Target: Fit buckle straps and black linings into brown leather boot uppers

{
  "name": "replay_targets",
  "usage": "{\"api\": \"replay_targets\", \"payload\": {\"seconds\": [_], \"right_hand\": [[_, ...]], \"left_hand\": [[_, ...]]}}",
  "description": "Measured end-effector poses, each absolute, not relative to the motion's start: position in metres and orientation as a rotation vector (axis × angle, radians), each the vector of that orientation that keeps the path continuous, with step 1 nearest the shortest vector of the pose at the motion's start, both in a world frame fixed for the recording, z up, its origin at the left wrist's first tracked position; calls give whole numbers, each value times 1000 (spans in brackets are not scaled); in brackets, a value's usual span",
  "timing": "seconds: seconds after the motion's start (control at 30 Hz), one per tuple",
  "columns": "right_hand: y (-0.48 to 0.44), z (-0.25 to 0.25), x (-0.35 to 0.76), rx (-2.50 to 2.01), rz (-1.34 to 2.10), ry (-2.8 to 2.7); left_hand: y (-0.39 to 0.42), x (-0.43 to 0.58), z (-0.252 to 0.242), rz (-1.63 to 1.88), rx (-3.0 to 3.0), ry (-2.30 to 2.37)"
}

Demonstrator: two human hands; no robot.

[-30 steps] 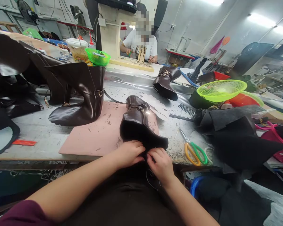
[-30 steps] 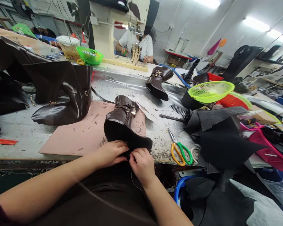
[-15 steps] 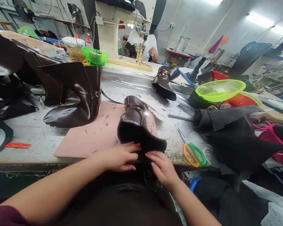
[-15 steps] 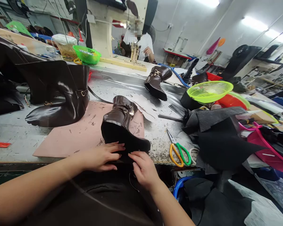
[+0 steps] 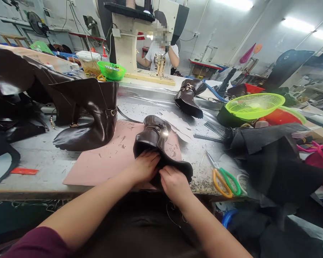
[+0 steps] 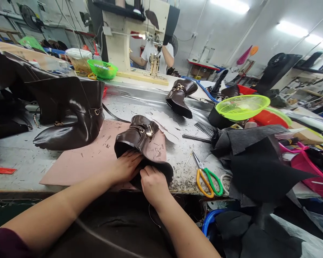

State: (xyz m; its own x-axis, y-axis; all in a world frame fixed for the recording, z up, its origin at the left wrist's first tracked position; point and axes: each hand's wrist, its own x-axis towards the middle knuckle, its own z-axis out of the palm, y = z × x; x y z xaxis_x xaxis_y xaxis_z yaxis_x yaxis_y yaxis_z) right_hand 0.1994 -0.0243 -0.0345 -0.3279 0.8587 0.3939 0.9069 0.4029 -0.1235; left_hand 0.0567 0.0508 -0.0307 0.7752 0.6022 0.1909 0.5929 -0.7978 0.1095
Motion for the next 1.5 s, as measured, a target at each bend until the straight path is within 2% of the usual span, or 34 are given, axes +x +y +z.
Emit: {"api": "replay_targets", "payload": {"seconds": [0.1, 0.3, 0.47, 0.67, 0.7, 0.77, 0.83, 0.9, 1.03, 1.1, 1.17, 1.33, 1.5], "right_hand": [[-11, -44, 200, -1447, -174, -2190], [-4, -54, 204, -1653, -101, -2197], [-30, -35, 202, -1588, 151, -2443], [-80, 0, 210, -1076, 673, -2609], [-82, 5, 213, -1005, 680, -2522], [-74, 15, 221, -1030, 448, -2232], [-51, 24, 228, -1210, 107, -1948], [-21, 32, 232, -1407, 35, -1920], [25, 46, 231, -1472, 750, -2256], [28, 52, 226, -1445, 900, -2241], [22, 59, 220, -1496, 811, -2206], [4, 77, 208, -1594, 337, -2444], [5, 86, 198, -1776, -34, -2561]], "left_hand": [[52, 53, -38, 342, 2921, 1005], [51, 54, -28, 170, 2831, 1036], [68, 48, -16, 146, 2528, 1026], [70, 44, -16, 229, 2467, 1110], [66, 45, -17, 255, 2500, 1118], [57, 50, -18, 288, 2586, 1166], [48, 54, -22, 260, 2660, 1239], [43, 58, -27, 204, 2713, 1280], [42, 59, -39, 233, 2770, 1329], [43, 58, -42, 259, 2778, 1349], [44, 57, -41, 231, 2781, 1336], [46, 52, -21, 94, 2701, 1237], [70, 51, 14, 267, 2458, 1250]]}}
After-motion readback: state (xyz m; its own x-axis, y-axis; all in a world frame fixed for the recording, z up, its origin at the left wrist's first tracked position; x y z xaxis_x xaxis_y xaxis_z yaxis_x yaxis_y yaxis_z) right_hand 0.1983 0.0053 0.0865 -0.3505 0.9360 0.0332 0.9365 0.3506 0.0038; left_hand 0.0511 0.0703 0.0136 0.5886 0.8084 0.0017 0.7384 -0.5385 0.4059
